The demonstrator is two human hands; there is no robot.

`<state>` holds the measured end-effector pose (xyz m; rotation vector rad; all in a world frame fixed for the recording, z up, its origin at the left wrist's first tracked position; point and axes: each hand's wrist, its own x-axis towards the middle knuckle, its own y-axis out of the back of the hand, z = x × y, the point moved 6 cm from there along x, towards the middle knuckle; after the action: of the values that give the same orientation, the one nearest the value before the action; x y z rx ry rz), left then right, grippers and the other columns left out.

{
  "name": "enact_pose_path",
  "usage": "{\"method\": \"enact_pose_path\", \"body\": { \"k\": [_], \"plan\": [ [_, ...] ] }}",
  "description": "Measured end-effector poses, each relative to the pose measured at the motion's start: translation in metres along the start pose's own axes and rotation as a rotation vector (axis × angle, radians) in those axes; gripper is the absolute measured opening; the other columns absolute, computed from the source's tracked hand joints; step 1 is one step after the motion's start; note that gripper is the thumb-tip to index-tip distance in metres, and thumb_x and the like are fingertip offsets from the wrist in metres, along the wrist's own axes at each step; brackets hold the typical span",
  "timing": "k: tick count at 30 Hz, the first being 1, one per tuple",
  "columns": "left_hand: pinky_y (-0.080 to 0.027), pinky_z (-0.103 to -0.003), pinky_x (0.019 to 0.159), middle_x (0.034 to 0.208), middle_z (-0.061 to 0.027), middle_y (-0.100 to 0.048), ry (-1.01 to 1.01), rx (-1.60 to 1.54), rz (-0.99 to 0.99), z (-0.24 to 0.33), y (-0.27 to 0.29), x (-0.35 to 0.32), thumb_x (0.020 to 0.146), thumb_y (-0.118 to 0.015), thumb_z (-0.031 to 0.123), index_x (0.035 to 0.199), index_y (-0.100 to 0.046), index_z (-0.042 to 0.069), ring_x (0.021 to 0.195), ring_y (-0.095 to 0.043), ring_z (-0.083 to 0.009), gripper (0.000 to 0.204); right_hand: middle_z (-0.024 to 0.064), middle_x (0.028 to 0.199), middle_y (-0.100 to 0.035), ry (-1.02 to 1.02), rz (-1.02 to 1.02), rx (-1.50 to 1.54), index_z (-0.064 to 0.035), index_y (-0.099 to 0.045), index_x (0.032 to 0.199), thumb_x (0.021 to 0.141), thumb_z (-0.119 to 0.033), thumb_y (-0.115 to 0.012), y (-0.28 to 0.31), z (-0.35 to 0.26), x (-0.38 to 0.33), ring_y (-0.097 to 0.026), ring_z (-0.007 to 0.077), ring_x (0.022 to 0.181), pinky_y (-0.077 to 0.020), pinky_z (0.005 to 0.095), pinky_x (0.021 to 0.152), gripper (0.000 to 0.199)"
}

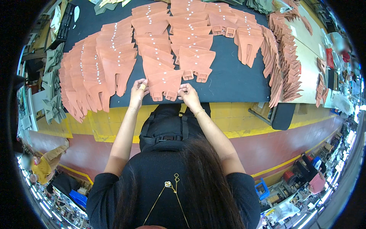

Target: The person picks up individual pink fabric pieces from a large pile on a table, aligns them, and stacks them into a neat pile. They then gather the stacked pieces and walk to another table to place them down.

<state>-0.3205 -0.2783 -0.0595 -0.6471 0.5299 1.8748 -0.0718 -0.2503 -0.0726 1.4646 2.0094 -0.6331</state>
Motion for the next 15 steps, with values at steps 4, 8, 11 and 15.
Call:
{"method": "enact_pose_path", "body": {
  "k": [4, 8, 11, 15],
  "plan": [
    [-0.05, -0.031, 0.082, 0.108, -0.0097, -0.062, 0.008, -0.028, 0.037, 0.002, 0.015, 0.0, 0.097, -0.055, 0.031, 0.121, -0.051, 0.004, 0.097, -0.061, -0.0177, 0.036, 0.0068, 0.099, -0.062, 0.085, 0.105, 0.06, -0.0022, -0.054, 0.114, 0.093, -0.01, -0.06, 0.018, -0.009, -0.005, -0.065, 0.0163, 0.092, -0.0539, 0.0276, 0.076, 0.023],
    [-0.048, -0.027, 0.078, 0.106, -0.0064, -0.062, 0.009, -0.017, 0.055, 0.007, 0.026, 0.005, 0.096, -0.056, 0.027, 0.119, -0.053, 0.004, 0.092, -0.061, -0.0141, 0.032, 0.0067, 0.097, -0.064, 0.128, 0.202, 0.048, -0.0026, -0.056, 0.111, 0.092, -0.007, -0.06, 0.047, -0.019, -0.012, -0.065, 0.0143, 0.085, -0.0527, 0.0255, 0.074, 0.02],
    [-0.048, -0.027, 0.078, 0.106, -0.0066, -0.062, 0.004, -0.033, 0.029, 0.009, 0.025, 0.007, 0.095, -0.057, 0.027, 0.119, -0.053, 0.005, 0.093, -0.061, -0.0142, 0.033, 0.0055, 0.096, -0.064, 0.151, 0.244, 0.026, -0.0029, -0.058, 0.108, 0.092, -0.006, -0.059, 0.064, -0.026, -0.017, -0.065, 0.0128, 0.085, -0.0521, 0.0247, 0.072, 0.017],
    [-0.049, -0.027, 0.076, 0.106, -0.0069, -0.061, -0.06, -0.002, 0.075, 0.016, 0.02, 0.009, 0.094, -0.058, 0.025, 0.124, -0.052, 0.005, 0.092, -0.06, -0.0146, 0.036, 0.0045, 0.096, -0.064, 0.16, 0.286, 0.034, -0.0034, -0.059, 0.107, 0.092, -0.006, -0.059, 0.075, -0.032, -0.024, -0.064, 0.0115, 0.082, -0.0516, 0.0241, 0.071, 0.015]
  ]
}}
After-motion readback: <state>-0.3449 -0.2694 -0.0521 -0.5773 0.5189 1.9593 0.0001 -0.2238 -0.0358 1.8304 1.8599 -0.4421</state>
